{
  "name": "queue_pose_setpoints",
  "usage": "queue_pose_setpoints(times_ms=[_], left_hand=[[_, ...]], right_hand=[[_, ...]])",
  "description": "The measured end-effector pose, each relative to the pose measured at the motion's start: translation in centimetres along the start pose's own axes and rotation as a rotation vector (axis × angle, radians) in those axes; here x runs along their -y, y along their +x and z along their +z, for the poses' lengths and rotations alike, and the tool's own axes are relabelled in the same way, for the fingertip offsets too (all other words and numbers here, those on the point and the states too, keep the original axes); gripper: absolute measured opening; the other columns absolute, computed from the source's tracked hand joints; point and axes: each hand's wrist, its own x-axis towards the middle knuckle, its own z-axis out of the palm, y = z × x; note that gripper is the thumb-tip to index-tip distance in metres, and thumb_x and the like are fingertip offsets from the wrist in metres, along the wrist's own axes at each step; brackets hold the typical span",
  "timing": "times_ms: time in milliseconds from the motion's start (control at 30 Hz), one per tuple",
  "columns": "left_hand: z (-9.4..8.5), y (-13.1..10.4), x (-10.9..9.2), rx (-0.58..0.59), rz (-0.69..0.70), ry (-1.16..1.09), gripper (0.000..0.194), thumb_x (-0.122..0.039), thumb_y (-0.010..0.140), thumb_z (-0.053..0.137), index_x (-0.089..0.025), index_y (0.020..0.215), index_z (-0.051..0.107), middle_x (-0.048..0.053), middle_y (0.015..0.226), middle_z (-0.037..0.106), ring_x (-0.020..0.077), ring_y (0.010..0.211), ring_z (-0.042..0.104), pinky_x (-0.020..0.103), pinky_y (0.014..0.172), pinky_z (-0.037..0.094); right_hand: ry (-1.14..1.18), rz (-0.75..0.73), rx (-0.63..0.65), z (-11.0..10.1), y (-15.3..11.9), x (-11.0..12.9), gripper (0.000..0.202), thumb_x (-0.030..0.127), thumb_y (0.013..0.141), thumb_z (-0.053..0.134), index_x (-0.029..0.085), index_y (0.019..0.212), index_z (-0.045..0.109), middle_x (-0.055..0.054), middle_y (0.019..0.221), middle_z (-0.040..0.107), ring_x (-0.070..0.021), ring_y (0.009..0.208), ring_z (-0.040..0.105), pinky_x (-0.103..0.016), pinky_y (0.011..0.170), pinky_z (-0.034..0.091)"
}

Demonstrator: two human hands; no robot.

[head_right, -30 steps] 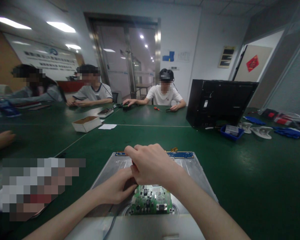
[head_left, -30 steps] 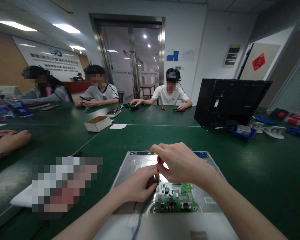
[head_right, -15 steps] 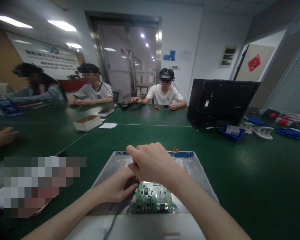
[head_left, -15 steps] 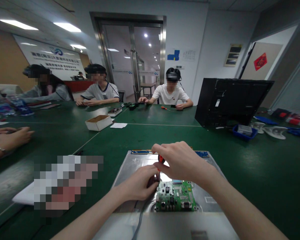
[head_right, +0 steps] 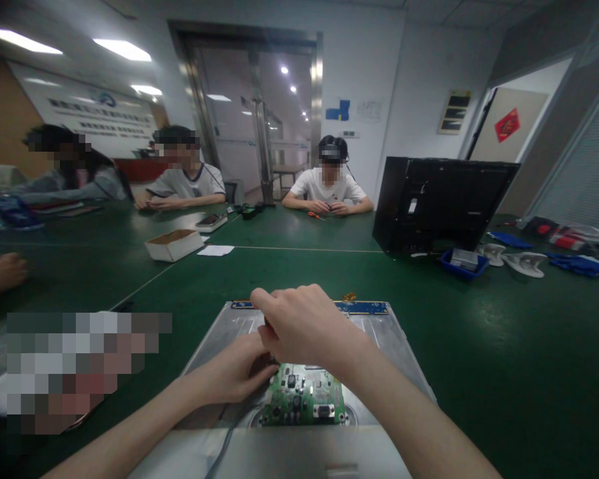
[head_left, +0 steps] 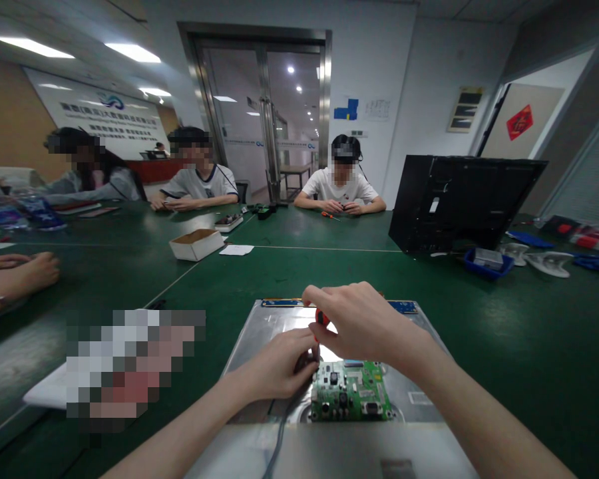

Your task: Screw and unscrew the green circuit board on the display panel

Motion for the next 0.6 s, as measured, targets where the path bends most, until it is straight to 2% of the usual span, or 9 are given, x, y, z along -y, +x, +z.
queue_pose_setpoints(times_ms=[100, 267, 367, 467, 600], left_hand=[[-0.03, 0.06, -0.06, 0.004, 0.006, -0.016, 0.007, -0.015, 0.082, 0.051, -0.017, 0.087, 0.056, 0.005, 0.086, 0.063, 0.0191, 0.073, 0.055, 0.029, 0.065, 0.04], [-0.15, 0.0, -0.43, -0.02, -0.012, 0.021, 0.005, -0.015, 0.082, 0.051, -0.018, 0.079, 0.054, 0.002, 0.074, 0.059, 0.0169, 0.064, 0.05, 0.027, 0.058, 0.036], [-0.13, -0.05, -0.47, -0.034, 0.007, 0.007, 0.005, -0.013, 0.081, 0.052, -0.018, 0.083, 0.054, 0.003, 0.078, 0.06, 0.0173, 0.067, 0.052, 0.028, 0.061, 0.038], [0.0, -0.06, -0.22, -0.024, 0.021, -0.035, 0.009, -0.012, 0.081, 0.051, -0.017, 0.088, 0.056, 0.005, 0.086, 0.063, 0.0187, 0.073, 0.055, 0.029, 0.065, 0.041], [0.06, -0.03, 0.0, -0.004, 0.012, -0.054, 0.009, -0.012, 0.082, 0.051, -0.017, 0.088, 0.055, 0.005, 0.085, 0.063, 0.0185, 0.073, 0.054, 0.029, 0.065, 0.041]], right_hand=[[0.036, 0.001, 0.01, -0.07, -0.08, 0.01, 0.021, 0.024, 0.084, 0.056, 0.02, 0.104, 0.051, 0.0, 0.082, 0.071, -0.0127, 0.06, 0.058, -0.027, 0.048, 0.017], [-0.023, 0.04, 0.013, 0.16, 0.07, -0.31, 0.022, 0.042, 0.09, 0.055, 0.022, 0.096, 0.054, 0.0, 0.071, 0.07, -0.0134, 0.057, 0.057, -0.028, 0.049, 0.014], [-0.018, 0.043, 0.015, 0.19, 0.08, -0.3, 0.013, 0.032, 0.087, 0.054, 0.021, 0.094, 0.053, 0.0, 0.071, 0.068, -0.0126, 0.055, 0.055, -0.028, 0.049, 0.014], [0.044, 0.026, 0.022, 0.01, -0.05, -0.13, 0.016, 0.023, 0.081, 0.054, 0.02, 0.096, 0.051, 0.0, 0.076, 0.068, -0.0114, 0.056, 0.053, -0.027, 0.049, 0.015], [0.057, 0.033, 0.041, -0.19, -0.11, -0.1, 0.016, 0.025, 0.081, 0.055, 0.02, 0.096, 0.052, 0.0, 0.077, 0.068, -0.0112, 0.057, 0.052, -0.027, 0.05, 0.016]])
